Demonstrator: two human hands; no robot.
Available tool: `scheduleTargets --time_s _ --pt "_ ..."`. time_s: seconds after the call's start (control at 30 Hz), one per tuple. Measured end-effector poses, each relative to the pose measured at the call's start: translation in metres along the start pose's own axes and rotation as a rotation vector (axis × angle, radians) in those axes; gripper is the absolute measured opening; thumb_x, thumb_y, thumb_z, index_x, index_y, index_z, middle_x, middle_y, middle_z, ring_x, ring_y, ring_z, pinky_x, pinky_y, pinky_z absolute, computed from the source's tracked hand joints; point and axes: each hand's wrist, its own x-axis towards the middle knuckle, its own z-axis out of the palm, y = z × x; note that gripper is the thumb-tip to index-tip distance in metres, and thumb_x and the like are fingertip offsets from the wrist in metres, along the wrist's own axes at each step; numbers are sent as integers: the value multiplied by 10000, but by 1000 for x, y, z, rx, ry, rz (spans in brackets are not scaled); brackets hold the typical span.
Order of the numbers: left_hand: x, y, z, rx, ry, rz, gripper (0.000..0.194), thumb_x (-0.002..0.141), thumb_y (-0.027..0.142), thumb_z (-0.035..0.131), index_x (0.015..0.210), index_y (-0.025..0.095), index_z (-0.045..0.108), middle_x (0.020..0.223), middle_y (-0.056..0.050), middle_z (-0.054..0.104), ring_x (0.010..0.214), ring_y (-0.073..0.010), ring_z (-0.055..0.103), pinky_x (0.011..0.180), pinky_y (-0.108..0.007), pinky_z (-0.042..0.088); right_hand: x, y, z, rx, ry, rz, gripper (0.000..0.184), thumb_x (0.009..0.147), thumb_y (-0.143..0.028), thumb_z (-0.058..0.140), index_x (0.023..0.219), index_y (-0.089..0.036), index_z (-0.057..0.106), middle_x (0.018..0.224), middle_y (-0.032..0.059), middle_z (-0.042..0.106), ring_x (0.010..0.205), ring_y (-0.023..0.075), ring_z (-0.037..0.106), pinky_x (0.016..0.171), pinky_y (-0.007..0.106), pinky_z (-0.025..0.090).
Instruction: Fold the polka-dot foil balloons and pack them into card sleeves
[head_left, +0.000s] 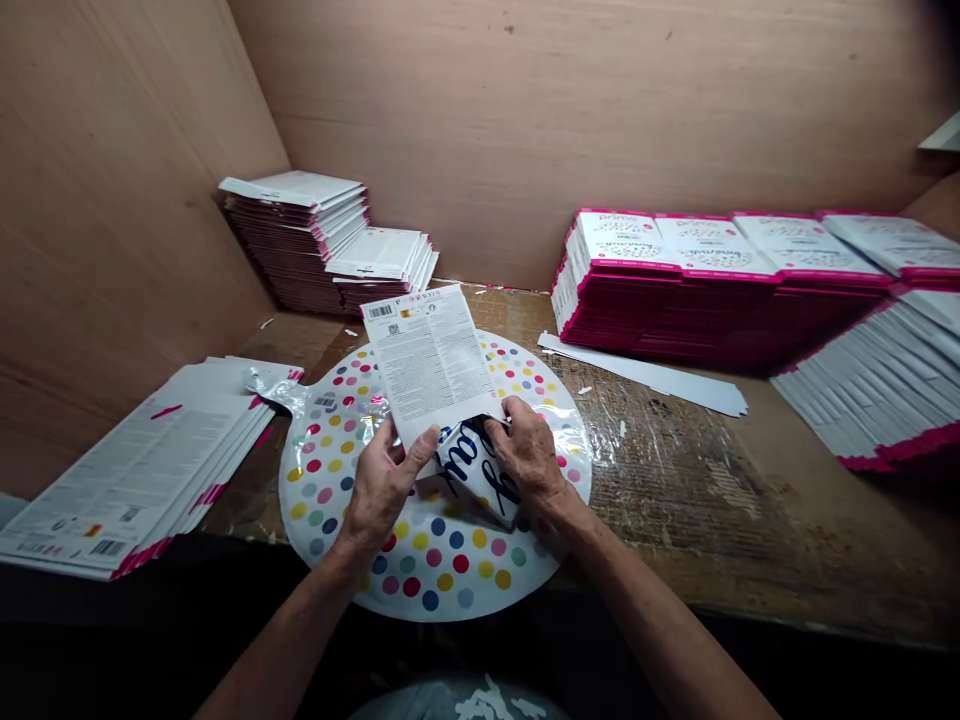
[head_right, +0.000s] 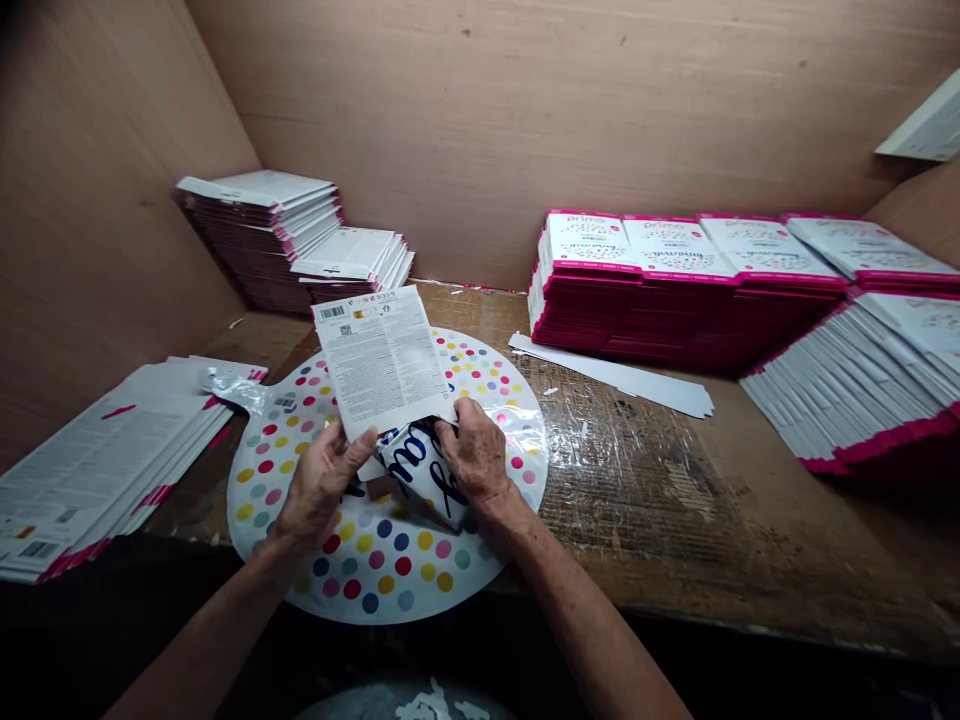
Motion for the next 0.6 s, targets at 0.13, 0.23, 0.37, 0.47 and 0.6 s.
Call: scheduleTargets --time_s 0.13,0.23,0.37,0.47,0.6 --pt "-3 -11 16 -159 11 -89 543 735 443 742 1157 133 599 1124 -144 722 1025 -273 692 892 -407 563 1 7 -10 46 -4 8 117 861 -332 477 819 -225 498 814 38 610 729 197 538 674 304 405" --pt "10 -20 24 126 188 -57 408 747 427 712 1037 147 650 1019 -119 744 923 -261 710 798 -375 579 -9 9 -17 136 -22 -15 236 897 -365 451 1004 -197 580 959 76 650 856 220 599 759 340 476" --pt "21 -21 26 189 369 -38 370 766 450 674 947 128 649 924 -120 746 834 -257 709 704 -332 570 -46 10 -24 132 51 -397 775 890 -499 575 1500 -121 282 1510 221 373 1370 338 402 1059 501 411" --pt "2 -13 22 54 245 -33 458 766 504 682 1045 142 653 969 -109 749 870 -270 708 729 -350 576 -74 13 -26 -19 141 -709 719 956 -297 533 1559 -137 176 1524 216 377 1439 314 315 1136 537 337" --pt "-24 0 10 103 2 62 591 854 643 501 1217 200 649 1011 -95 751 1062 -343 662 847 -465 561 -84 13 -31 28 194 -888 524 985 -67 372 1506 -104 329 1354 188 590 1393 238 410 1126 458 404"
